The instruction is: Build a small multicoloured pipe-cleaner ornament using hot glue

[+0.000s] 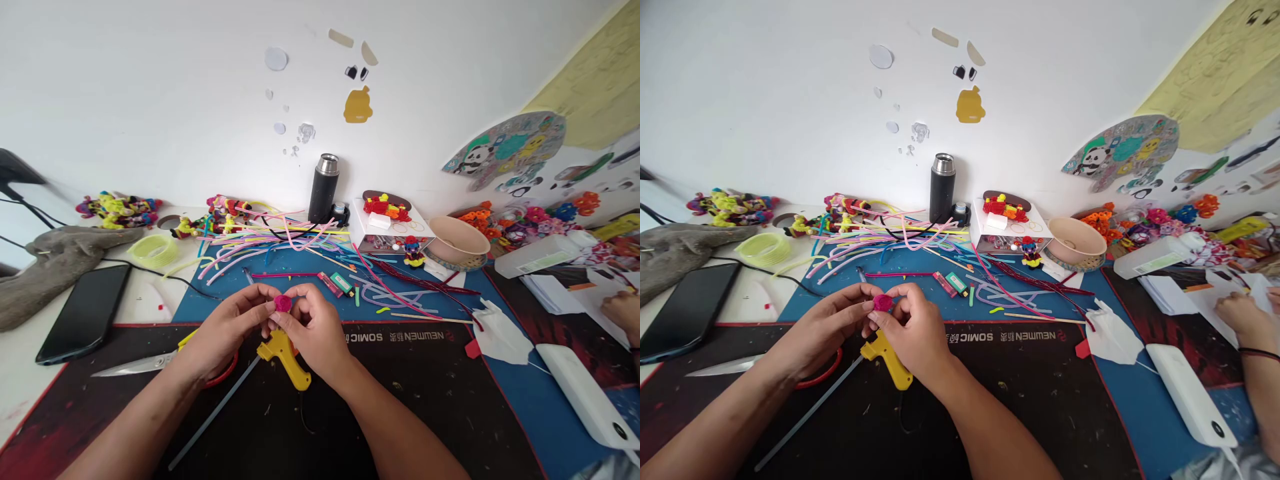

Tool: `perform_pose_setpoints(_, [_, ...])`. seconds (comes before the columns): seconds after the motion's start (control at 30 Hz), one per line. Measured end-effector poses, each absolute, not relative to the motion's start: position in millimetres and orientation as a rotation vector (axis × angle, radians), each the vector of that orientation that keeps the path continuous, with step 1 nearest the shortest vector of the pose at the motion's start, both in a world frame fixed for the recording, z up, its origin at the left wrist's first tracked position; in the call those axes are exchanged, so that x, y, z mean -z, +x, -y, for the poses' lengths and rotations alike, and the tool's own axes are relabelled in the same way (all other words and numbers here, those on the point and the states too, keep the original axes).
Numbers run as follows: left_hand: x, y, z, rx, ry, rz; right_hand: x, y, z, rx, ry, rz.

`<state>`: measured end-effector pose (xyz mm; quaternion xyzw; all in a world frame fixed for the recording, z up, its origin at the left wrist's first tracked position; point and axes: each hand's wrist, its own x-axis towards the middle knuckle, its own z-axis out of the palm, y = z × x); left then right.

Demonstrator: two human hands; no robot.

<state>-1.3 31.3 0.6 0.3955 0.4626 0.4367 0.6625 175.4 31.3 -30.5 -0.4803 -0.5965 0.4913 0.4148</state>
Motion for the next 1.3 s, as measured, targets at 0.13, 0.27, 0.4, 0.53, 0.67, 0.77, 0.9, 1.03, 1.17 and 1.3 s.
perform_pose_setpoints(0.13, [1, -4, -32, -0.984, 0.916, -1.035, 29, 175, -31, -1.255, -1.2, 1.497])
perform_pose_setpoints(0.27, [2, -6, -34, -0.963, 0.921, -1.016, 27, 175, -29, -1.278, -1.192, 1.501])
perform_pose_setpoints(0.4, [2, -6, -34, -0.956, 0.952, -1.028, 27, 175, -30, -1.281, -1.198, 1.539])
perform_pose_setpoints(0.53, [4, -7, -33, -0.949, 1.01, -1.033, 30, 175, -32, -1.223, -1.203, 1.584])
perform_pose_setpoints(0.67, [4, -8, -33, -0.933, 1.064, -1.032, 31, 175, -31, -1.189, -1.213, 1.588])
perform_pose_setpoints(0.77, [2, -8, -33, -0.907, 1.103, -1.042, 31, 174, -30, -1.176, -1.233, 1.596])
perform_pose_setpoints(0.9, [3, -7, -31, -0.89, 1.141, -1.035, 31, 174, -30, -1.175, -1.242, 1.608])
perform_pose_setpoints(1.03, [7, -6, -30, -0.899, 1.165, -1.025, 31, 174, -30, -1.174, -1.244, 1.605])
perform_pose_setpoints(1.17, [9, -6, -30, -0.906, 1.189, -1.022, 29, 174, -30, -1.179, -1.241, 1.599])
perform_pose_setpoints(1.3, [11, -6, -30, -0.912, 1.207, -1.015, 28, 174, -30, -1.186, -1.243, 1.593])
